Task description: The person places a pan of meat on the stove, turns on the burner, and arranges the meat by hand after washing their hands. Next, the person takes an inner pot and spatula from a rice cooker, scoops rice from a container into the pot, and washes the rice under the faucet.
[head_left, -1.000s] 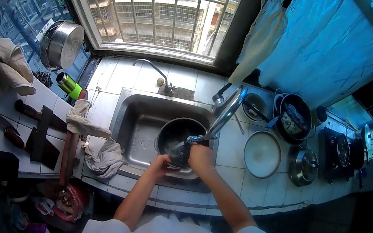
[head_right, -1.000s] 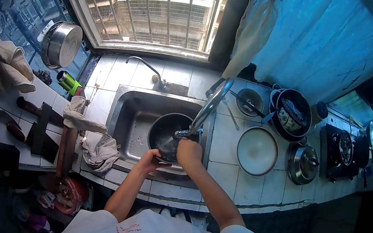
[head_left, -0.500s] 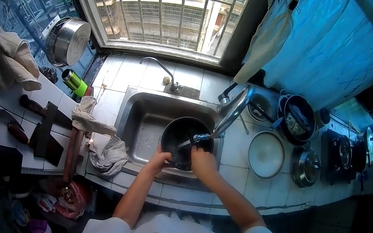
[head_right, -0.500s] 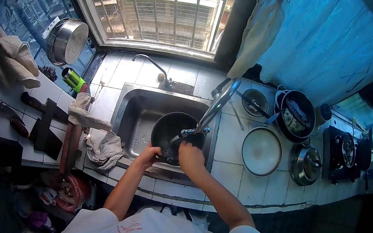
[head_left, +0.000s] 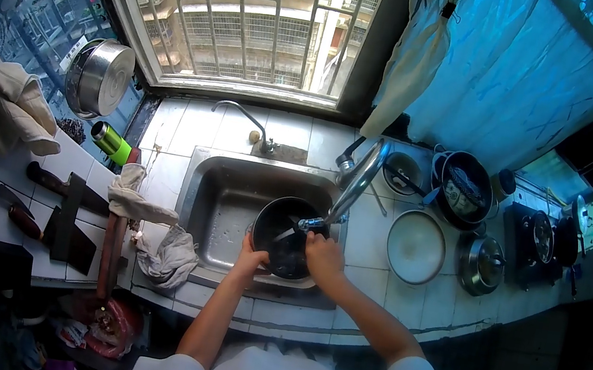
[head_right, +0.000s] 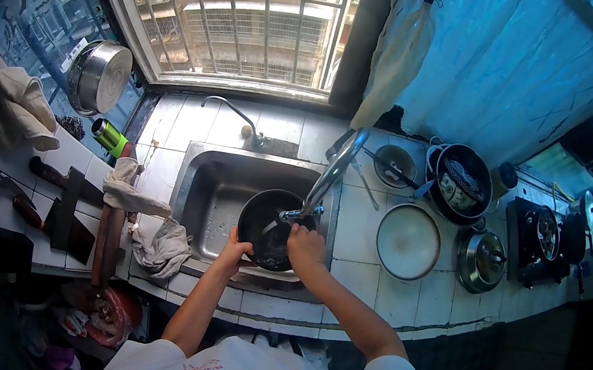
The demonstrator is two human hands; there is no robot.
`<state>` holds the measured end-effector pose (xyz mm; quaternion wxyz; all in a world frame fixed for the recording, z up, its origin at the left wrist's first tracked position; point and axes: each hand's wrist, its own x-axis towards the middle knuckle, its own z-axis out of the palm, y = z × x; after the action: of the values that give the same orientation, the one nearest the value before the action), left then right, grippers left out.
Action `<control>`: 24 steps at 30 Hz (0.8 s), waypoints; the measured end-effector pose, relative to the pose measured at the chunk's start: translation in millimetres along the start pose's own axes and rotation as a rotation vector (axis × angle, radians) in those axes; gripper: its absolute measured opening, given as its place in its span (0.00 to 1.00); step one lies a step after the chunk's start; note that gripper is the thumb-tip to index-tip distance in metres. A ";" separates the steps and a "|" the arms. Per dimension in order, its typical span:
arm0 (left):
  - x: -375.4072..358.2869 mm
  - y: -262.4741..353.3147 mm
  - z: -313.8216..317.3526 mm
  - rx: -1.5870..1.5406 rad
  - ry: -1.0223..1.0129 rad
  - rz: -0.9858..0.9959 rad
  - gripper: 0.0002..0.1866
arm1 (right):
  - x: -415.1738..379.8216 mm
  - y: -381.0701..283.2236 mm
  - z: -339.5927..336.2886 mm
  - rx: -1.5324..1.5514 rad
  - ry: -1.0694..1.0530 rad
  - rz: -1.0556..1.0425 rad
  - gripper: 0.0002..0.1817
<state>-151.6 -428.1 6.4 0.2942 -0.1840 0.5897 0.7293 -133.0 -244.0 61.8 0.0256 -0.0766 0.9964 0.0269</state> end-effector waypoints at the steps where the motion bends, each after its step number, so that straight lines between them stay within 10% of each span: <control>1: -2.4 4.2 0.9 -0.016 -0.022 -0.025 0.38 | -1.0 2.4 1.8 0.011 -0.058 -0.010 0.15; 10: 4.5 -0.4 4.4 -0.203 0.003 -0.115 0.40 | 8.2 50.8 -1.7 0.012 0.192 -0.222 0.06; 13: 9.6 -5.1 6.0 -0.264 -0.023 -0.131 0.38 | 28.7 63.2 -11.4 0.163 -0.071 -0.196 0.07; 18: 10.0 -14.7 -4.7 -0.353 -0.091 -0.116 0.36 | 88.3 134.8 3.3 0.095 0.284 0.335 0.09; 24: 1.8 -17.5 -11.3 -0.351 -0.031 -0.065 0.34 | 177.3 194.4 15.7 0.100 0.188 0.136 0.33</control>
<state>-142.5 -436.3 -10.5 0.2899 -0.2402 0.4427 0.8138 -337.2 -78.1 46.0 -0.0661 -0.0098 0.9974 -0.0286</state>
